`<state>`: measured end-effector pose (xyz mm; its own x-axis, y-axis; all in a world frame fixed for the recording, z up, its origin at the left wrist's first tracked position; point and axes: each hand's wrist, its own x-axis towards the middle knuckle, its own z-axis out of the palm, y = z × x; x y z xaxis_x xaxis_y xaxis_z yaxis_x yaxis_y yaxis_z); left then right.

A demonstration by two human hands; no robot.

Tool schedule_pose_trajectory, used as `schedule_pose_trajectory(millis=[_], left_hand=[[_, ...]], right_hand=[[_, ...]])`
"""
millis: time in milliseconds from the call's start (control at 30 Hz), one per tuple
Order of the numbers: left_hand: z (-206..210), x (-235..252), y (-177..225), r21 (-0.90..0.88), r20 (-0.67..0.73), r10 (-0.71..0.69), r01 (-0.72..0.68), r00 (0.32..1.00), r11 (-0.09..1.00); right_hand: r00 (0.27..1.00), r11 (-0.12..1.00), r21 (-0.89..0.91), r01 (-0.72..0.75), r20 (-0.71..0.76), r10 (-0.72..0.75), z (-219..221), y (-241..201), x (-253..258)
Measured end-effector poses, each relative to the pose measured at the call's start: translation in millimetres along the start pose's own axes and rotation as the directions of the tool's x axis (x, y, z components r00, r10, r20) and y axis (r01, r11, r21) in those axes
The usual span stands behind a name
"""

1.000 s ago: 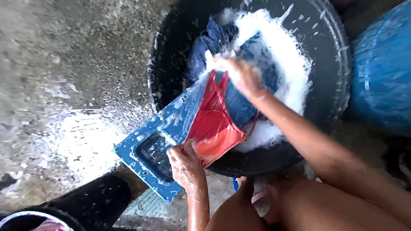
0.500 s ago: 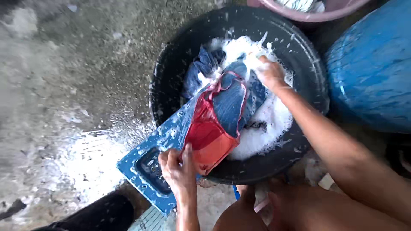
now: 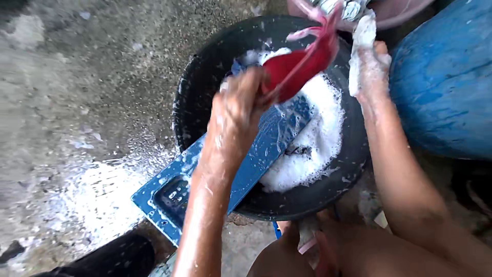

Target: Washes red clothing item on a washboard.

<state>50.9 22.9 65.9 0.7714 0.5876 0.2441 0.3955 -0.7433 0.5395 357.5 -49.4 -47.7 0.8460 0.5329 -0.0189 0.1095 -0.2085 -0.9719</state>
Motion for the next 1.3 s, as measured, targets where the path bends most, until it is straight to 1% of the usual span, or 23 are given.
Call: schedule_pose_trajectory(millis=[100,167,200,267,300,333,367,467,500,533,600,667,700,733,833,900,967,1033,1100,1133,1167,1233,1300], left_hand=[[54.8,-80.6,-31.1,0.118,-0.017,-0.197,0.198,0.980,0.973],[85.0,-130.0,-38.5,0.151,-0.082,-0.329,0.338,0.941,0.929],[94.0,-146.4,-37.8,0.143,-0.141,-0.372,0.391,0.917,0.909],[100.1,-164.3,-32.1,0.126,-0.246,-0.420,0.458,0.874,0.880],[100.1,-169.7,-29.7,0.121,-0.270,-0.437,0.480,0.858,0.869],[99.6,-173.5,-27.7,0.120,-0.273,-0.456,0.500,0.847,0.858],[100.8,-175.0,-26.7,0.125,-0.280,-0.462,0.509,0.841,0.852],[103.3,-175.5,-28.1,0.132,-0.296,-0.452,0.505,0.841,0.853],[104.2,-173.1,-29.6,0.130,-0.316,-0.439,0.497,0.841,0.858],[105.6,-169.9,-31.3,0.124,-0.330,-0.432,0.492,0.839,0.862],[106.5,-173.6,-28.9,0.103,-0.320,-0.443,0.495,0.838,0.862],[106.0,-175.2,-30.7,0.118,-0.328,-0.434,0.493,0.839,0.862],[104.9,-176.5,-30.4,0.122,-0.312,-0.438,0.493,0.843,0.862],[104.8,-177.6,-30.0,0.124,-0.296,-0.445,0.496,0.845,0.860],[106.8,-177.6,-30.6,0.120,-0.301,-0.447,0.498,0.843,0.859],[107.1,-171.3,-30.6,0.124,-0.317,-0.440,0.497,0.840,0.859],[109.0,-170.0,-29.3,0.140,-0.317,-0.446,0.506,0.837,0.851],[107.5,-172.7,-27.8,0.161,-0.308,-0.452,0.514,0.837,0.842],[105.0,-170.4,-27.5,0.178,-0.295,-0.457,0.518,0.839,0.836],[103.5,-170.0,-26.3,0.173,-0.279,-0.473,0.528,0.836,0.831],[102.0,-169.1,-25.9,0.176,-0.271,-0.486,0.539,0.831,0.824],[97.0,-165.2,-26.7,0.176,-0.269,-0.501,0.553,0.823,0.814],[92.6,-154.5,-27.9,0.099,-0.286,-0.537,0.582,0.793,0.807]], right_hand=[[0.997,0.996,-0.079,0.046,-0.052,-0.050,24.6,-5.5,-19.9],[0.989,0.946,-0.303,0.119,0.122,-0.086,54.1,-20.6,-83.0],[0.952,0.891,-0.387,0.238,0.275,-0.135,70.7,-24.9,-128.1],[0.737,0.751,-0.298,0.589,0.579,-0.349,100.6,-5.5,-211.8],[0.609,0.680,-0.203,0.705,0.664,-0.433,108.5,14.6,-228.6],[0.544,0.625,-0.181,0.759,0.703,-0.457,110.8,33.5,-223.5],[0.566,0.598,-0.253,0.761,0.709,-0.421,108.7,48.9,-200.3],[0.860,0.560,-0.704,0.436,0.509,-0.028,94.7,65.8,-98.8],[0.899,0.553,-0.768,0.322,0.432,0.076,92.8,55.7,-79.5],[0.912,0.569,-0.765,0.302,0.406,0.061,96.8,40.7,-79.3],[0.852,0.651,-0.597,0.469,0.500,-0.156,111.9,13.0,-143.8],[0.677,0.707,-0.274,0.652,0.629,-0.381,128.4,8.6,-216.2],[0.606,0.684,-0.180,0.706,0.654,-0.453,130.5,19.6,-223.4],[0.594,0.658,-0.194,0.728,0.658,-0.463,126.6,34.8,-210.9],[0.838,0.564,-0.645,0.515,0.519,-0.171,103.9,71.2,-118.7],[0.918,0.519,-0.805,0.289,0.386,0.088,93.3,55.4,-75.6],[0.905,0.591,-0.723,0.357,0.423,-0.029,98.4,22.6,-113.1],[0.767,0.691,-0.432,0.579,0.577,-0.282,113.1,5.2,-200.9],[0.626,0.724,-0.181,0.666,0.663,-0.411,118.7,20.2,-227.4],[0.628,0.714,-0.220,0.665,0.683,-0.374,111.5,34.6,-208.9],[0.691,0.706,-0.348,0.617,0.669,-0.274,100.2,48.5,-174.6],[0.828,0.518,-0.711,0.477,0.560,0.006,66.7,74.3,-94.5],[0.879,0.378,-0.863,0.335,0.431,0.205,27.6,67.2,-34.9]])
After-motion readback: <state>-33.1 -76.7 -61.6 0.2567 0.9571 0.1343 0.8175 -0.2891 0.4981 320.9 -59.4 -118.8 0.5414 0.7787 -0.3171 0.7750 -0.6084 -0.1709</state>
